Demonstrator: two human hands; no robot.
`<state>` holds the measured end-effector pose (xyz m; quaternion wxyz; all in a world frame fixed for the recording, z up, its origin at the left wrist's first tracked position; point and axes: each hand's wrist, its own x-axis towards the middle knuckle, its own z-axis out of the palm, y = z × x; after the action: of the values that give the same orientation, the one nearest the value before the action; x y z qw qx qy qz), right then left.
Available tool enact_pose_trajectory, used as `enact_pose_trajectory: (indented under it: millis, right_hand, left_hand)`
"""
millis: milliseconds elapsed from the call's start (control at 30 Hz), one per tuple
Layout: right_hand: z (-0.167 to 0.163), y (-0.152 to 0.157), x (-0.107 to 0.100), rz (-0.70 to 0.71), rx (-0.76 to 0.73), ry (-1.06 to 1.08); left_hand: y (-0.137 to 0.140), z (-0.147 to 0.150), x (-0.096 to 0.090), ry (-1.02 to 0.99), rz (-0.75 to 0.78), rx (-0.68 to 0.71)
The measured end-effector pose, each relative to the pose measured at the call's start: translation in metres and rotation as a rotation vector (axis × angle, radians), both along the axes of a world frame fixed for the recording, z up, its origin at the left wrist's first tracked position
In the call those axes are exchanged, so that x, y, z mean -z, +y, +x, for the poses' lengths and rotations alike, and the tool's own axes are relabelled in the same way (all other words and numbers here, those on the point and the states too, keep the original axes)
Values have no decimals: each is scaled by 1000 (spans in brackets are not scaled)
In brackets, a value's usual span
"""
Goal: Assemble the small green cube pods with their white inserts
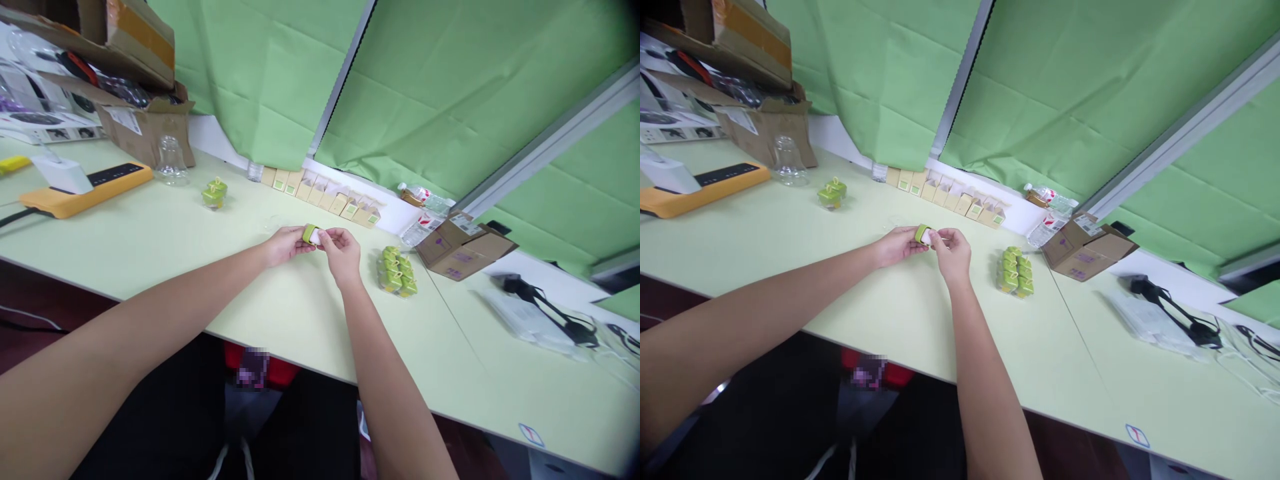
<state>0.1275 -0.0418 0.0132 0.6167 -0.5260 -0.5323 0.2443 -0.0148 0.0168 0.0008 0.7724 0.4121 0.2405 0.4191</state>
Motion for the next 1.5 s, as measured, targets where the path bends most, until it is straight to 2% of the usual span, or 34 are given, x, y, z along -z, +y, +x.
enact_pose_trajectory:
  millis: [67, 200, 233, 333, 400, 533, 600, 733, 833, 1167, 1500]
  right_hand:
    - [5, -1, 0, -35, 57, -88]
    - [13, -6, -3, -86, 271, -301]
    - [13, -6, -4, -89, 254, -280]
    - [13, -6, -6, -76, 77, -165]
    - [17, -5, -4, -108, 11, -182]
    - [31, -2, 2, -235, 126, -296]
    - [33, -3, 2, -242, 117, -248]
    - [18, -6, -6, -187, -84, -36]
    - [8, -9, -10, -172, -179, -11]
    - [12, -10, -11, -163, -208, 22]
    - [17, -11, -11, -236, -187, 46]
  left_hand:
    - [0, -1, -2, -4, -3, -3]
    - [-1, -3, -6, -9, -1, 1]
    - [-1, -3, -6, -7, 0, 4]
    - [0, -3, -5, -5, -4, 10]
    - [1, -4, -4, -5, -15, 9]
    - [2, -5, -5, 5, -6, 31]
    - [0, -5, -6, 11, 9, 62]
    - [-3, -4, -6, 6, 16, 79]
    - [-4, -4, -7, -14, 38, 106]
    - [0, -6, -5, -14, 15, 154]
    - [2, -8, -3, 7, 27, 140]
